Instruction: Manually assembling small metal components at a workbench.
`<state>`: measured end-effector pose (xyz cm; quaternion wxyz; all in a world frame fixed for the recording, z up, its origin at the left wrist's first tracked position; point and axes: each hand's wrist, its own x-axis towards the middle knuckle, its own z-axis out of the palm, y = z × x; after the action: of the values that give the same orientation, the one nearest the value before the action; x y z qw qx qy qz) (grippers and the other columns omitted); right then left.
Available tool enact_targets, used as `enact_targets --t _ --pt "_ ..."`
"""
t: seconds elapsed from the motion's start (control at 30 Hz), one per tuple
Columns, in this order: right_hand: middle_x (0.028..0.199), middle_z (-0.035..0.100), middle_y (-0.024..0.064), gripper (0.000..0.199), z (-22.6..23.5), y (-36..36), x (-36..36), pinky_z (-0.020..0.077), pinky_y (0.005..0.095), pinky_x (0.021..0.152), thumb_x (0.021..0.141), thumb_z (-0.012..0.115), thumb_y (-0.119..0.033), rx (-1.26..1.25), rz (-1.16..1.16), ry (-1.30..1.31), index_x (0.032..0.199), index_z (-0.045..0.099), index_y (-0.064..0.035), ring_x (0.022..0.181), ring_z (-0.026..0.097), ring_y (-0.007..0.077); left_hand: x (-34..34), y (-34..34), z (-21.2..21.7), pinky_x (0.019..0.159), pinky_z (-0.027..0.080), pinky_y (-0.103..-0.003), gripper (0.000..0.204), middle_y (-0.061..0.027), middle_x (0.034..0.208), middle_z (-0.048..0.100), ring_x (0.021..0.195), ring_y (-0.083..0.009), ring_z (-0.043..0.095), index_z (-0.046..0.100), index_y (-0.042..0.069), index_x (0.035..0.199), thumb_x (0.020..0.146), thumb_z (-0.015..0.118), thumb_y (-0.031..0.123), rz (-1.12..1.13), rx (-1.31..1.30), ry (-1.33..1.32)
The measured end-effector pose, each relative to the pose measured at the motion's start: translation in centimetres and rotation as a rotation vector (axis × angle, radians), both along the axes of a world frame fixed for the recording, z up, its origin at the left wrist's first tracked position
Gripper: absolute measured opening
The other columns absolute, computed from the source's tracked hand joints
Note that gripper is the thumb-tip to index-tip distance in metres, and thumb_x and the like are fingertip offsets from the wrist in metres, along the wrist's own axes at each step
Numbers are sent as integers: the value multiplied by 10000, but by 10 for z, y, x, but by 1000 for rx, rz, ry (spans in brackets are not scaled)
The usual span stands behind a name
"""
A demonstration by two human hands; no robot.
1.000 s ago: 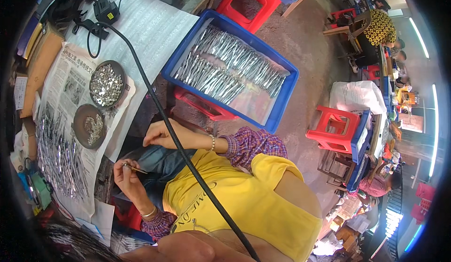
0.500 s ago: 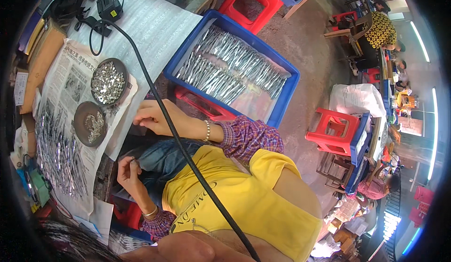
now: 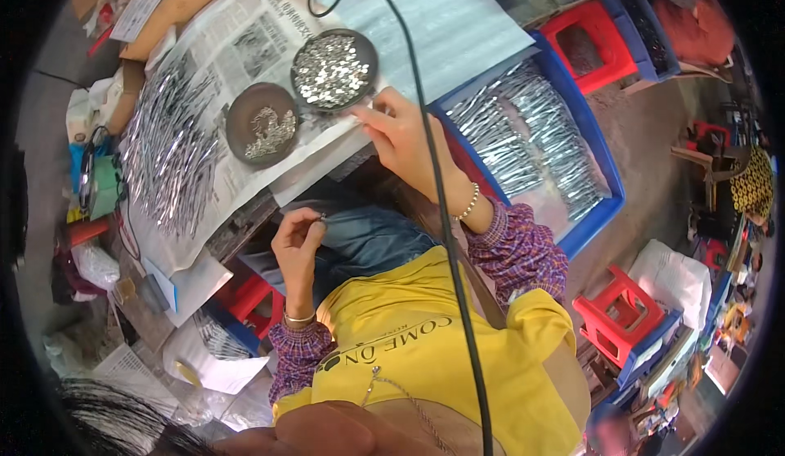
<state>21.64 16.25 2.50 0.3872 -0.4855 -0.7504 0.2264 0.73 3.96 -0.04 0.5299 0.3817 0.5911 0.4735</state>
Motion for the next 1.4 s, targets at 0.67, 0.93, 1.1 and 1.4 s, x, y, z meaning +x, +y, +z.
enact_targets --t 0.67,0.93,1.1,1.4 --pt "831 554 71 185 -4 26 -19 458 323 569 719 642 -44 107 -5 -91 903 640 -67 649 582 240 -2 -1 -3 670 402 -160 159 14 863 556 743 -32 511 584 2 923 776 611 -52 -54 35 -98" --pt "877 593 82 158 -5 31 -13 457 258 559 704 666 -4 17 13 117 860 647 -20 650 583 169 -1 0 -4 667 398 -158 188 9 857 559 754 -34 509 587 0 953 775 610 -56 -48 31 -123" --pt "905 609 75 135 12 9 -16 450 214 581 719 643 29 -189 92 305 853 637 13 701 572 108 -1 2 2 615 406 -164 219 -12 858 580 714 -42 511 584 10 991 781 603 -47 18 -13 -236" --pt "912 595 69 117 -29 -65 -33 461 208 708 744 636 53 -764 343 790 860 634 33 840 570 109 6 6 4 545 393 -170 224 -22 822 605 640 -47 502 603 8 1014 792 599 -21 2 -21 -337"
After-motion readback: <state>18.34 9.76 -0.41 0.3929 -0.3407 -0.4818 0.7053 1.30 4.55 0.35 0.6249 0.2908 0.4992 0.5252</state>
